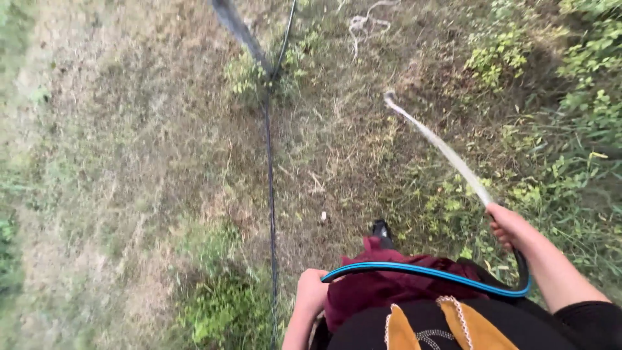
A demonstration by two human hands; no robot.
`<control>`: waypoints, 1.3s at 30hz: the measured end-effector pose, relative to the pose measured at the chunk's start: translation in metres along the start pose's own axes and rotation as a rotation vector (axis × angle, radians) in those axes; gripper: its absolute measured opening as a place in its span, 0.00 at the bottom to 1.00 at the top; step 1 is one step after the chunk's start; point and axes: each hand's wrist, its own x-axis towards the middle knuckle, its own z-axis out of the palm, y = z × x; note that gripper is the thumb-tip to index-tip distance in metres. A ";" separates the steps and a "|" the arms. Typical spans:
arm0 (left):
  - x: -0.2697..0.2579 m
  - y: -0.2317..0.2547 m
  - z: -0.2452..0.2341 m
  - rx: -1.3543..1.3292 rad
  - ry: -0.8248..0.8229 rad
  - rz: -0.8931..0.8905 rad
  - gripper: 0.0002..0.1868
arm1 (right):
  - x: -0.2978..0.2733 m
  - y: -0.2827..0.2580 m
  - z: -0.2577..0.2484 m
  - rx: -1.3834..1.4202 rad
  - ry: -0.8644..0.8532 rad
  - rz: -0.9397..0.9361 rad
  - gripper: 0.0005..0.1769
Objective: The person waters plants in a grassy garden using a hose, spraying a stream of water at the base of small trees and shrubs. They walk between plants, directing the water at each one in turn.
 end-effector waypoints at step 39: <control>0.219 0.201 0.065 -0.098 0.000 -0.123 0.19 | 0.152 -0.310 -0.167 -0.127 -0.010 -0.105 0.30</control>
